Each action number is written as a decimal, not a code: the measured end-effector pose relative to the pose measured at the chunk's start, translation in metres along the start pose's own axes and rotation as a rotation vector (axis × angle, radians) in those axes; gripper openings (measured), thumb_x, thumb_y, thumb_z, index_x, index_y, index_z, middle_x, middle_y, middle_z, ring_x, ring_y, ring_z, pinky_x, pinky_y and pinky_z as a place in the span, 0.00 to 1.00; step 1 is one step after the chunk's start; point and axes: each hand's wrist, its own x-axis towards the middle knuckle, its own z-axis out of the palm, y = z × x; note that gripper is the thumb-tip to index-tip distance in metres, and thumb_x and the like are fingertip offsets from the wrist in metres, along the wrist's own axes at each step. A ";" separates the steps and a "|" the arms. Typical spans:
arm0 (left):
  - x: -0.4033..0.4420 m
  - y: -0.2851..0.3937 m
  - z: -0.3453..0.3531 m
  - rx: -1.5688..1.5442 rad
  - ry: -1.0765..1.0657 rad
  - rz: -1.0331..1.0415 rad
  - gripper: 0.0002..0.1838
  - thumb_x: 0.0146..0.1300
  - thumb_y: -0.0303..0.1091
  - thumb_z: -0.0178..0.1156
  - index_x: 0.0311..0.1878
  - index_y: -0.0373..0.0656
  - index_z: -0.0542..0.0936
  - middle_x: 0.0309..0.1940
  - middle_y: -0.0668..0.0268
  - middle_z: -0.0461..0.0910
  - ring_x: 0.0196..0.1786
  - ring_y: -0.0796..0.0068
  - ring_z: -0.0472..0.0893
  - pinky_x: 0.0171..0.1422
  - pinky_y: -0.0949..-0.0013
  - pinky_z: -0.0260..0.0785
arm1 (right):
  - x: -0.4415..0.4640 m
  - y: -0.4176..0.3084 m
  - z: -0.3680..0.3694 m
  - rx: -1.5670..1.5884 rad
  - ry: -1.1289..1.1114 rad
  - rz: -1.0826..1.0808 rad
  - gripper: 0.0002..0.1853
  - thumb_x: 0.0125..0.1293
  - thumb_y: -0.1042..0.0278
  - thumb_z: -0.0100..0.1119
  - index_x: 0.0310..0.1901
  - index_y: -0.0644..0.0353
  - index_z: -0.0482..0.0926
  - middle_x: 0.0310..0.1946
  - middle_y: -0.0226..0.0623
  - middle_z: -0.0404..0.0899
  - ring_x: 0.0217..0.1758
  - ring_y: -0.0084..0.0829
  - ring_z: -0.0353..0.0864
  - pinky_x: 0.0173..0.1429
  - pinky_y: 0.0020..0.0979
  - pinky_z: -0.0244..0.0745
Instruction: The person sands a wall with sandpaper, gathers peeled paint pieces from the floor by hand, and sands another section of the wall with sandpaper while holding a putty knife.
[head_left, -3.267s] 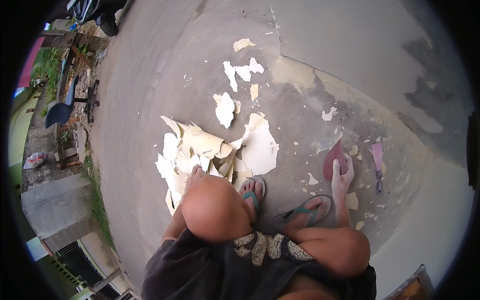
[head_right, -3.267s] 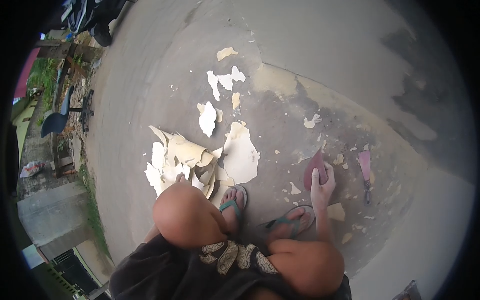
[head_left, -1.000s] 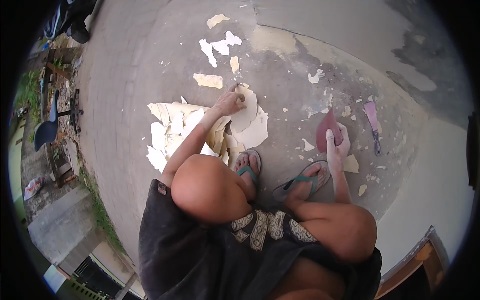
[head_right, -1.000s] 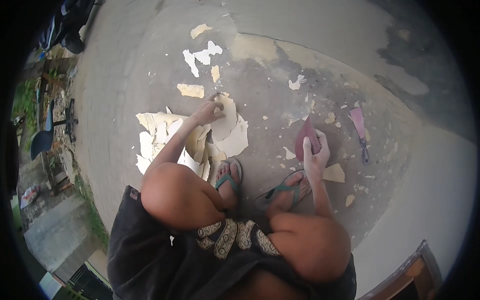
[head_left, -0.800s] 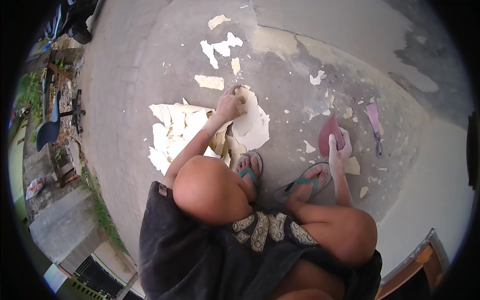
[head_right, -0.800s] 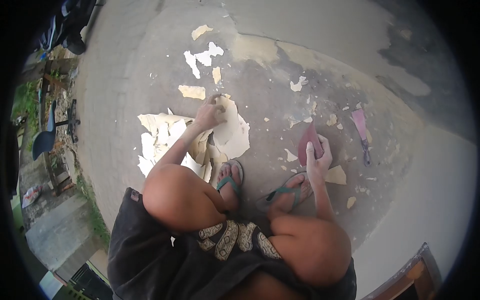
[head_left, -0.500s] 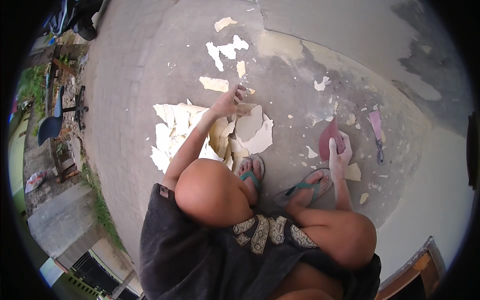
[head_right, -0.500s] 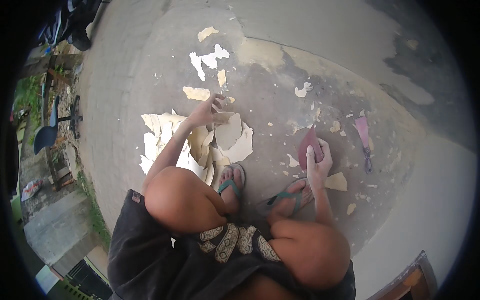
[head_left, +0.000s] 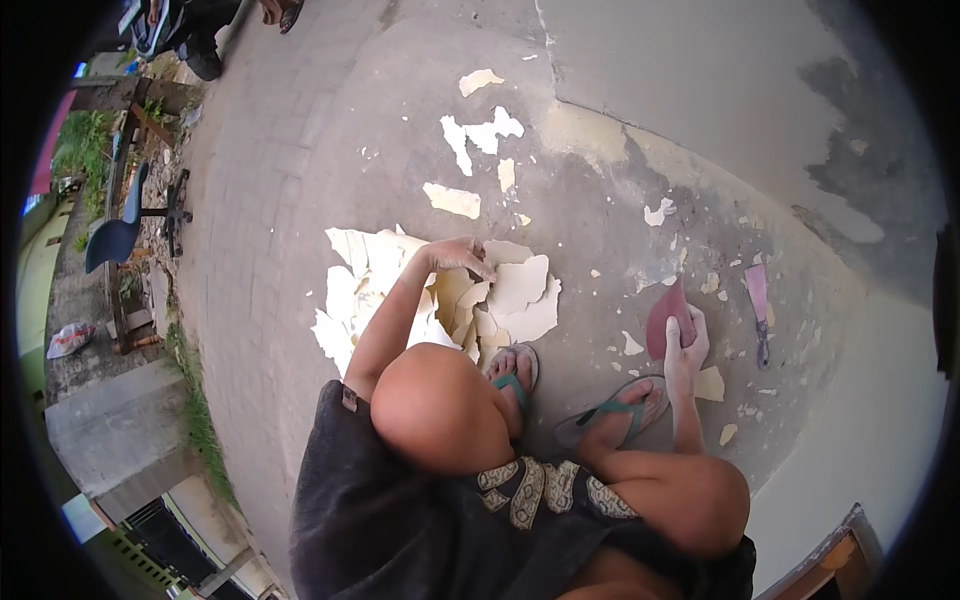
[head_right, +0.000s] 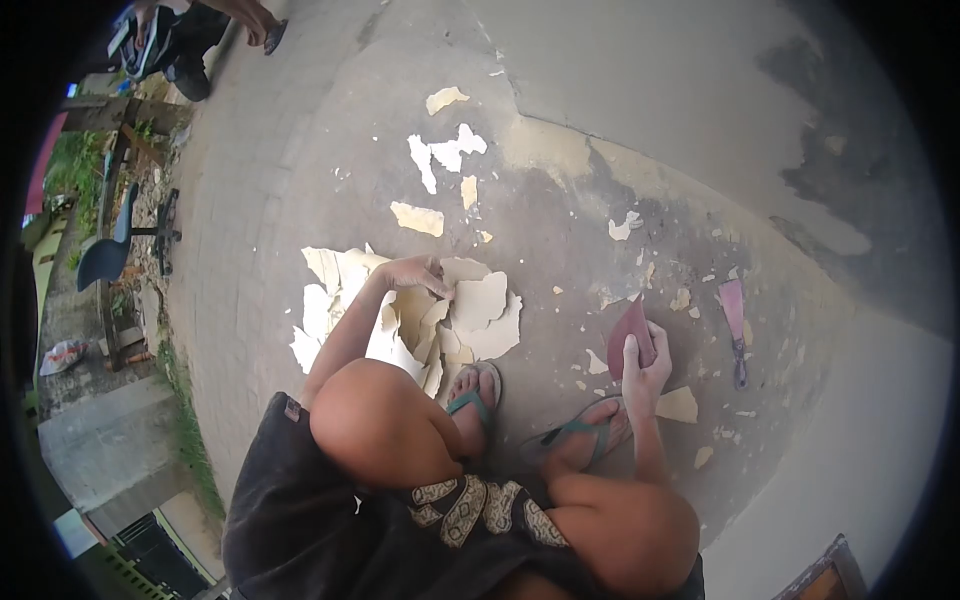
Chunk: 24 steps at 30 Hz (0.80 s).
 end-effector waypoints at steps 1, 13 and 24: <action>-0.007 0.007 0.003 -0.022 -0.046 0.004 0.28 0.48 0.35 0.76 0.54 0.40 0.78 0.38 0.68 0.84 0.42 0.79 0.80 0.50 0.72 0.72 | 0.000 0.000 0.000 -0.005 0.001 -0.004 0.13 0.67 0.72 0.56 0.51 0.68 0.74 0.44 0.36 0.76 0.48 0.27 0.75 0.55 0.30 0.71; 0.003 0.018 0.046 0.305 0.465 0.042 0.30 0.44 0.37 0.76 0.52 0.39 0.79 0.41 0.60 0.84 0.45 0.65 0.83 0.53 0.65 0.73 | -0.005 -0.003 -0.001 -0.012 -0.026 0.017 0.13 0.69 0.71 0.55 0.51 0.68 0.73 0.45 0.35 0.76 0.50 0.25 0.74 0.57 0.27 0.69; -0.132 0.028 0.015 -0.502 0.667 0.395 0.26 0.56 0.33 0.70 0.56 0.34 0.74 0.44 0.61 0.83 0.44 0.74 0.83 0.51 0.67 0.77 | -0.001 0.000 0.001 0.003 -0.005 0.025 0.14 0.69 0.71 0.55 0.52 0.69 0.73 0.45 0.35 0.75 0.49 0.25 0.75 0.55 0.27 0.70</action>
